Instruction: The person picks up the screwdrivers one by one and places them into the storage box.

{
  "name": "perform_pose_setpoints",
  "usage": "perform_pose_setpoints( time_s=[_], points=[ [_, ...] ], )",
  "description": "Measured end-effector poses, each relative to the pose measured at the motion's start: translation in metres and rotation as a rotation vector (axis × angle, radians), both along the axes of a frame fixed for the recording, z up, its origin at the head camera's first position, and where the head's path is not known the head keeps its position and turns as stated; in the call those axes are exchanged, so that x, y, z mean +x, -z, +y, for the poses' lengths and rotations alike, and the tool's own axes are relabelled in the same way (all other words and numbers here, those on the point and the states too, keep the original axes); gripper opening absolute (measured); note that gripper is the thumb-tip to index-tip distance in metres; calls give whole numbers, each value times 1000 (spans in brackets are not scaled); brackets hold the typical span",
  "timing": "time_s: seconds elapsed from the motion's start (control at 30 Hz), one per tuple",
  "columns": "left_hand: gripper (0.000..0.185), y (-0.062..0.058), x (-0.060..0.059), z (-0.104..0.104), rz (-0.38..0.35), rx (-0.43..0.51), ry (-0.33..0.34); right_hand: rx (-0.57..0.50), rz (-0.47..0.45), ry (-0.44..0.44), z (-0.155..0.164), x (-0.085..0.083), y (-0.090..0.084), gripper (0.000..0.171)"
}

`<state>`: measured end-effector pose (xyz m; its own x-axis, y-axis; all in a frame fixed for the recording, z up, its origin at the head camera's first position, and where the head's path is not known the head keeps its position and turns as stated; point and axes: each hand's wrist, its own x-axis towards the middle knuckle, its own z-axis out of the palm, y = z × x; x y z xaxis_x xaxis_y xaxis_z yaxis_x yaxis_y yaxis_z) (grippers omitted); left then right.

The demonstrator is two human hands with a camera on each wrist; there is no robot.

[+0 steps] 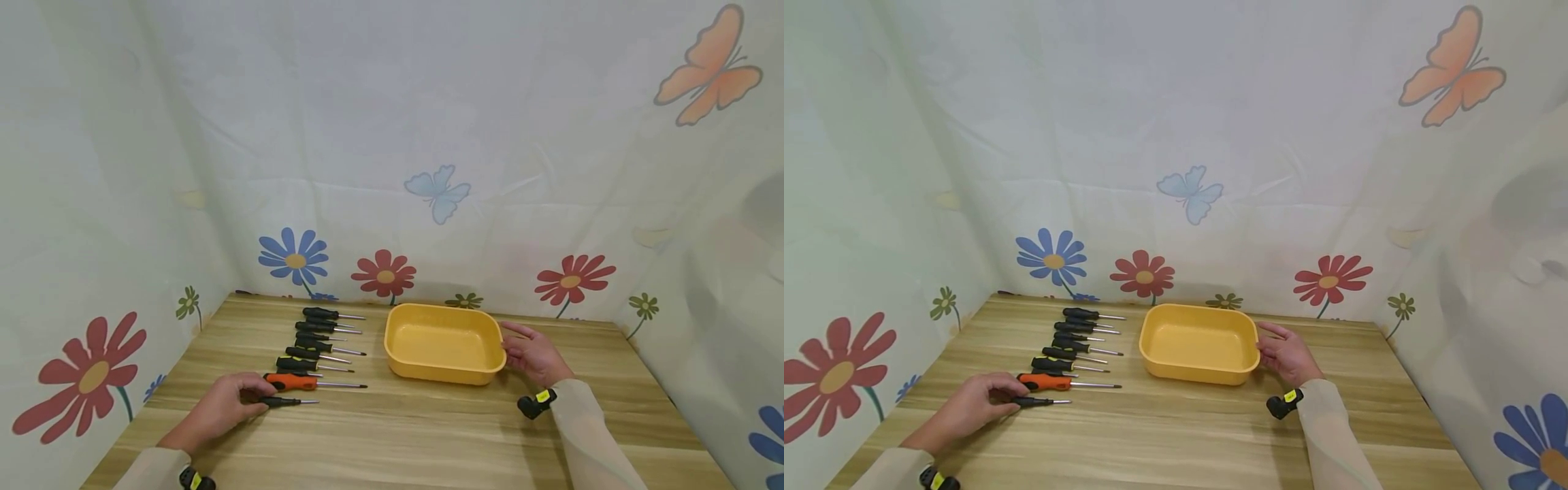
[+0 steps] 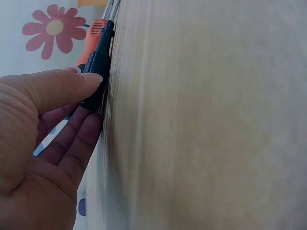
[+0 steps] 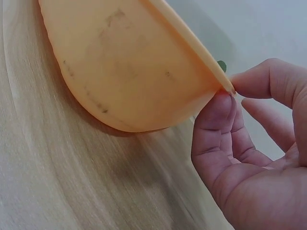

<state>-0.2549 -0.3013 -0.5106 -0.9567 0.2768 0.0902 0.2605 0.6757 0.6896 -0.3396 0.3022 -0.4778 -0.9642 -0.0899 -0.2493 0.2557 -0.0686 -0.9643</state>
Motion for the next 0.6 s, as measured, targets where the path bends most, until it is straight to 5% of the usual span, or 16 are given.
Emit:
perform_pose_setpoints(
  time_s=[0.6],
  points=[
    [26,-1,1,0,7,-36,19,18,3,3,-2,0,-1,60]
  ],
)
